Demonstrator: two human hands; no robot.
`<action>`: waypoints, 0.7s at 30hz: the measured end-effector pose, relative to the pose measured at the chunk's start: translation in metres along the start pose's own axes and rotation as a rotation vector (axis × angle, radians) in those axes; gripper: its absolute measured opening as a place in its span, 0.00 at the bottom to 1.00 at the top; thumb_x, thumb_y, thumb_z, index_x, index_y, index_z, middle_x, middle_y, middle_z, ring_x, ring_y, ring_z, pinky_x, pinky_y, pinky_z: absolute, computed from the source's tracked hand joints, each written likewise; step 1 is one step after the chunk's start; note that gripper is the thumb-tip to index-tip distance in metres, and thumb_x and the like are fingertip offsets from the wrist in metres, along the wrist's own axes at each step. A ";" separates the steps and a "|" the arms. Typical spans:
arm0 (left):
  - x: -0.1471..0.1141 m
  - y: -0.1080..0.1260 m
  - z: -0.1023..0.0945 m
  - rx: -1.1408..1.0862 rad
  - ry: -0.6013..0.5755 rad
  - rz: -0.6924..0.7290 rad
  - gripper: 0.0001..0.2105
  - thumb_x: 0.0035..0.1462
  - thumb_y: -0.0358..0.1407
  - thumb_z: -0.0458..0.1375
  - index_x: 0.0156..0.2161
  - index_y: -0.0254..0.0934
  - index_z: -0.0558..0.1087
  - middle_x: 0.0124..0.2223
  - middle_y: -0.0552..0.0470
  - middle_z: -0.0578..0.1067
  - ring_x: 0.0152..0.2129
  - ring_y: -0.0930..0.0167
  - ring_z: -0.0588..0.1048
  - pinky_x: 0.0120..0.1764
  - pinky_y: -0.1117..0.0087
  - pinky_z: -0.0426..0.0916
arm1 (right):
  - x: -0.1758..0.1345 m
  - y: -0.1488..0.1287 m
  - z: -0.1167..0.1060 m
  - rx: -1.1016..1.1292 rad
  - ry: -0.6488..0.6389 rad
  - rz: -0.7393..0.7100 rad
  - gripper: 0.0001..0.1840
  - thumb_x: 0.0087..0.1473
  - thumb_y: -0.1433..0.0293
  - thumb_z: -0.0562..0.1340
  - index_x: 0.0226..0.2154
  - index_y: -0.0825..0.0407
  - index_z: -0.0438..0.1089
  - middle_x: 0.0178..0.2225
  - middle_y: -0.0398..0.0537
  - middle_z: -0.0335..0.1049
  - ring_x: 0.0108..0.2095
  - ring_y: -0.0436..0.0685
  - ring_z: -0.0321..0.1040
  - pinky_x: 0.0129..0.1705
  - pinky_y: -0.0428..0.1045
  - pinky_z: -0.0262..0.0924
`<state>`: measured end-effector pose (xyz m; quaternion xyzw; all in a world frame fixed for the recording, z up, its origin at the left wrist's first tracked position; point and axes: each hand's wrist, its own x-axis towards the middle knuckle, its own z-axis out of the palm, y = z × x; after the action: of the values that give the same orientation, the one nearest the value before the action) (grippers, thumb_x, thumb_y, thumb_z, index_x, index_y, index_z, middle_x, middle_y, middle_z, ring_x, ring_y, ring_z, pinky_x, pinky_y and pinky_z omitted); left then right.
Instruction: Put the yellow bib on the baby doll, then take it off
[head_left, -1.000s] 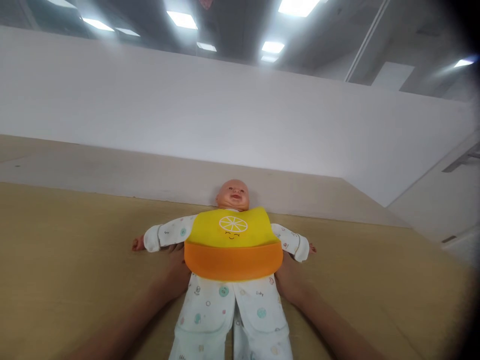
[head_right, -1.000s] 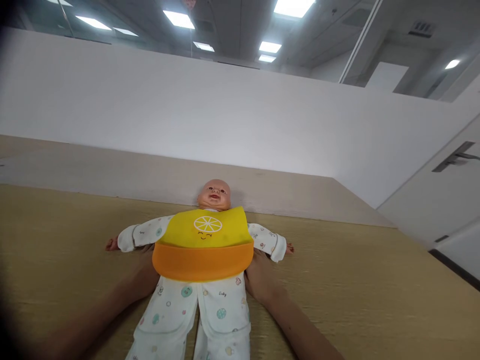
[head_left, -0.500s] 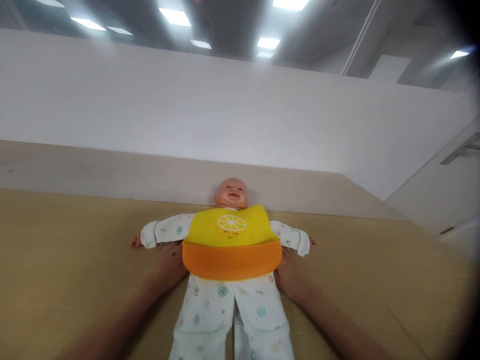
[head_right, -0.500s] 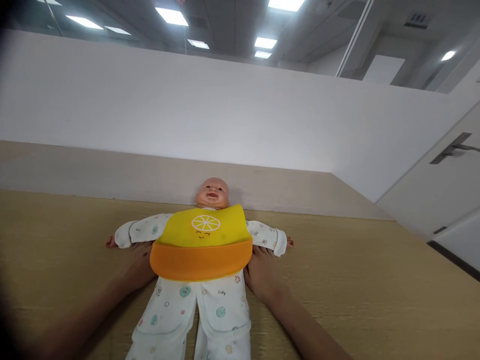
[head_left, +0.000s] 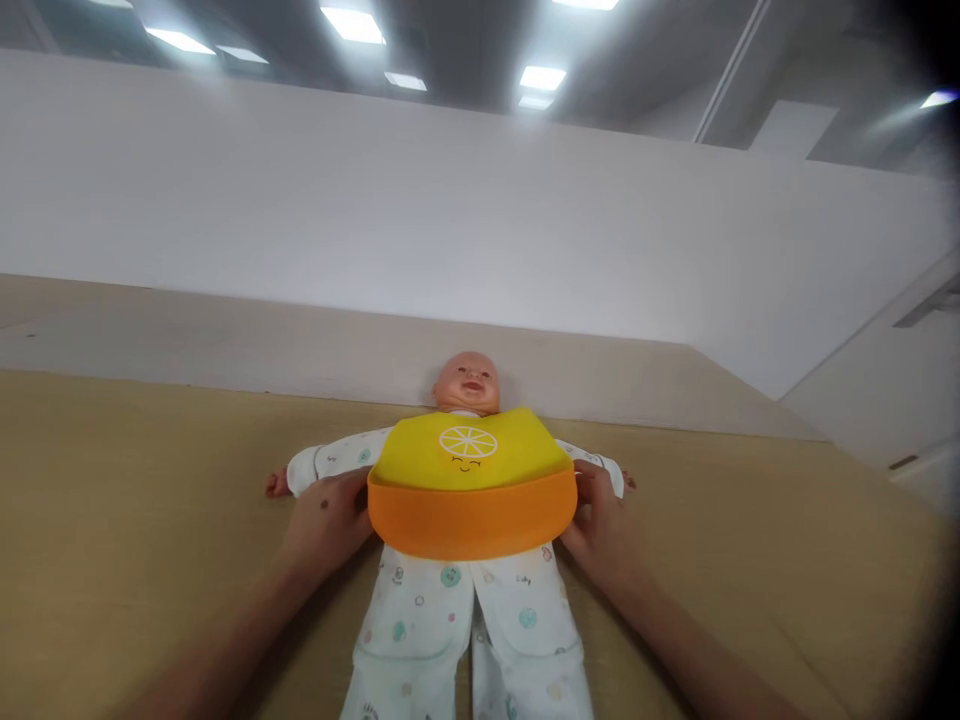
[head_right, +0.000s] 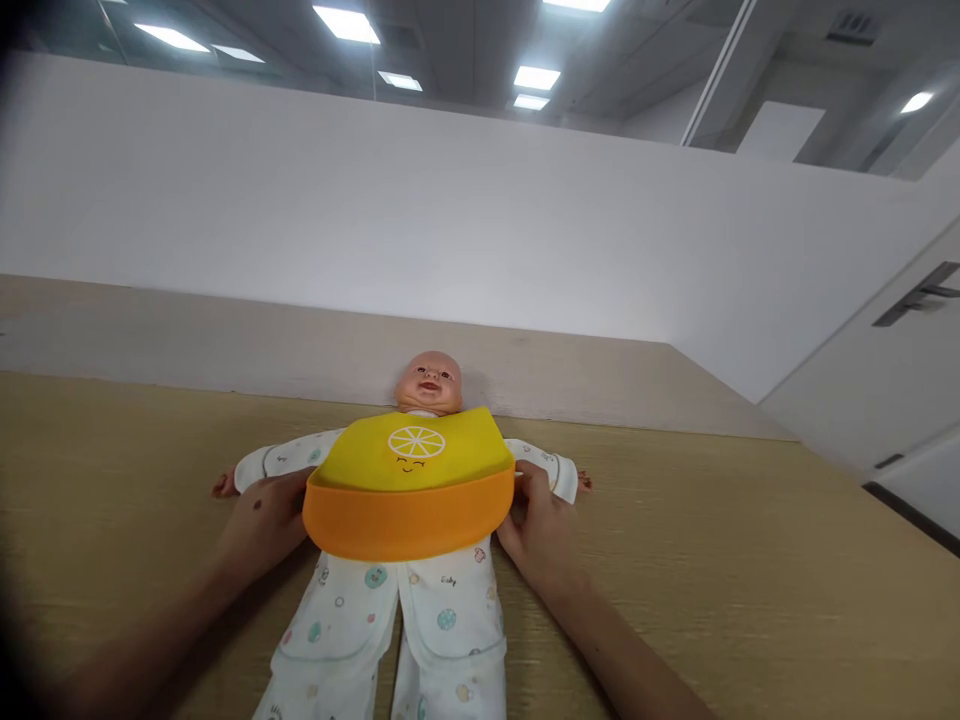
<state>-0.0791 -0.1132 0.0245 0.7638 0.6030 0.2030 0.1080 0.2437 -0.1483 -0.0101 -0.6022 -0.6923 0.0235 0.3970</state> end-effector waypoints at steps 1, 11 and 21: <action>-0.001 0.001 -0.001 -0.009 0.019 -0.006 0.10 0.53 0.35 0.50 0.34 0.39 0.74 0.33 0.51 0.80 0.31 0.65 0.75 0.31 0.69 0.60 | 0.000 -0.001 -0.001 0.049 0.003 0.012 0.24 0.52 0.65 0.58 0.51 0.53 0.57 0.37 0.49 0.76 0.33 0.56 0.73 0.33 0.49 0.63; 0.002 -0.004 0.004 -0.118 0.057 -0.007 0.09 0.51 0.32 0.49 0.32 0.37 0.72 0.35 0.51 0.77 0.33 0.66 0.73 0.34 0.69 0.62 | -0.001 -0.002 -0.004 0.190 0.029 -0.295 0.13 0.52 0.74 0.58 0.42 0.49 0.62 0.33 0.44 0.74 0.30 0.50 0.72 0.33 0.45 0.66; 0.005 -0.007 0.006 -0.158 0.052 -0.042 0.06 0.51 0.33 0.49 0.29 0.36 0.69 0.28 0.54 0.74 0.27 0.69 0.70 0.29 0.71 0.60 | -0.001 -0.014 -0.010 0.248 0.070 -0.388 0.11 0.46 0.77 0.60 0.34 0.50 0.64 0.19 0.36 0.61 0.18 0.44 0.59 0.20 0.40 0.56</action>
<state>-0.0817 -0.1058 0.0169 0.7345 0.6037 0.2675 0.1562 0.2379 -0.1574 0.0041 -0.4050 -0.7727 0.0108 0.4886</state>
